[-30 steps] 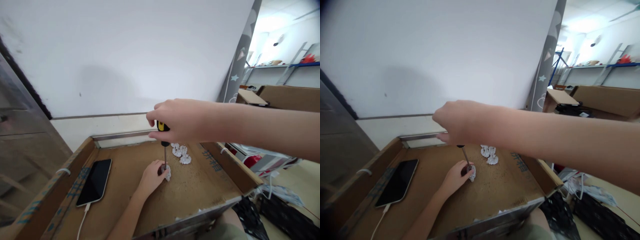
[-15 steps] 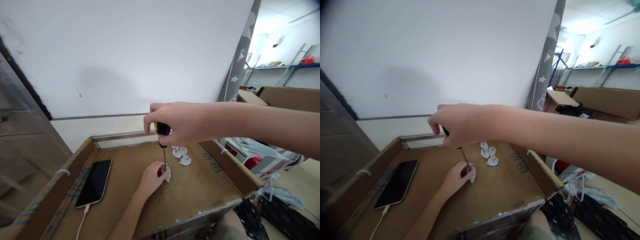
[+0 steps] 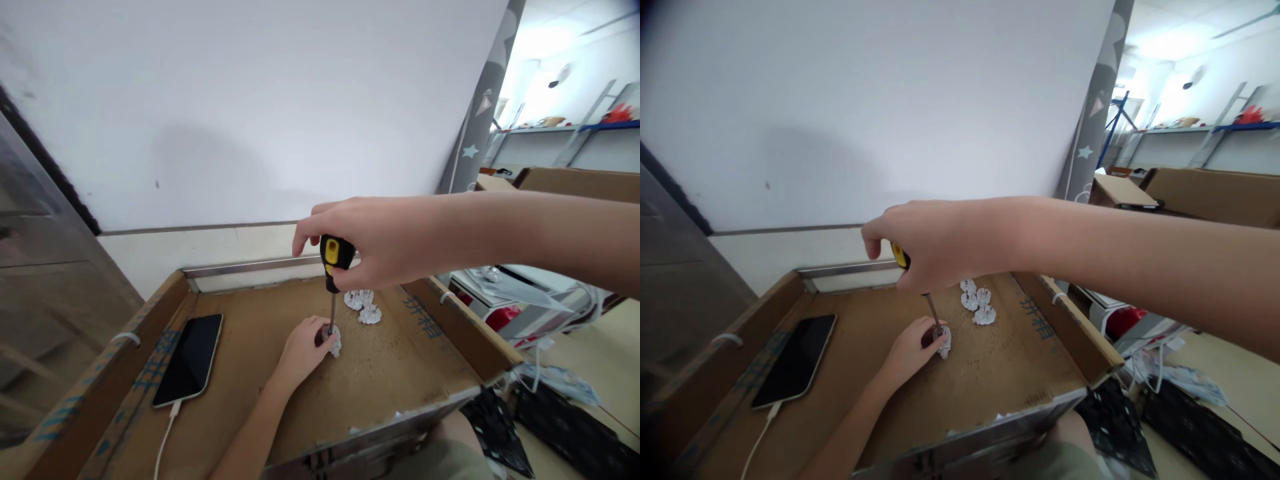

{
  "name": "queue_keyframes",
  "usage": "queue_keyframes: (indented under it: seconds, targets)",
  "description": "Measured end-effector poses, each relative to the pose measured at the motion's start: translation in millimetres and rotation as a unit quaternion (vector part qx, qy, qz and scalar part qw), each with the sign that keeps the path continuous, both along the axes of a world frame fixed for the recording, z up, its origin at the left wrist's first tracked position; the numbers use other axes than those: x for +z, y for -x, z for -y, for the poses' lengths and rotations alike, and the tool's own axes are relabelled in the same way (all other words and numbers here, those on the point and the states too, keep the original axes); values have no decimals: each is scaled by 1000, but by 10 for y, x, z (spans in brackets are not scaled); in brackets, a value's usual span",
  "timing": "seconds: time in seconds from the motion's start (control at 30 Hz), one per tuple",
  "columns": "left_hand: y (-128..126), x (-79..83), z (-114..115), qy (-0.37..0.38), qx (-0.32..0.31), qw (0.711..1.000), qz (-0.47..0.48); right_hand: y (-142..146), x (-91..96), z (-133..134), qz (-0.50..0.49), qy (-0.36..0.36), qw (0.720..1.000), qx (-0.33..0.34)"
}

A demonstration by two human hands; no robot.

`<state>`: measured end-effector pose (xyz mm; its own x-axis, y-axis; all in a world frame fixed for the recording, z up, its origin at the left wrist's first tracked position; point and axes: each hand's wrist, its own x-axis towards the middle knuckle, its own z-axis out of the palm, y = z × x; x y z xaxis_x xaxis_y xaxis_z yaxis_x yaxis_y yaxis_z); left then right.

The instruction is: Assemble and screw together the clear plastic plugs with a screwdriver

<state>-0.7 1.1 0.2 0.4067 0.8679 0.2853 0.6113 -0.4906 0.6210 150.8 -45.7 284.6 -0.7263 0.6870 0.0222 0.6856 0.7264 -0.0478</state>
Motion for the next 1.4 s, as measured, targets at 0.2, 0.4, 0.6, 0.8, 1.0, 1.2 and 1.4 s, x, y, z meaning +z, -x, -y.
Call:
queue_keyframes:
  seconds: [0.2, 0.4, 0.6, 0.8, 1.0, 1.2, 1.4]
  targets:
    - [-10, -20, -5, -13, -4, 1000, 10, -149, 6, 17, -3, 24, 998, -58]
    - [-3, -19, 4, -18, -9, 1000, 20, -158, 55, 0, 48, -27, 989, -139]
    - [6, -12, 8, -12, -14, 1000, 23, -147, 86, 83, 61, -12, 992, -108]
    - [12, -31, 9, -14, -10, 1000, 24, -133, 26, 25, 80, -57, 988, -123]
    - [8, -30, 13, -16, -11, 1000, 24, -254, -28, -57, 139, -86, 979, -122]
    - [-8, -25, 4, -20, -10, 1000, 16, -126, -50, 8, 68, -98, 992, -39]
    - [-7, -35, -1, -16, -7, 1000, 14, -9, -100, -42, 123, -224, 963, -88]
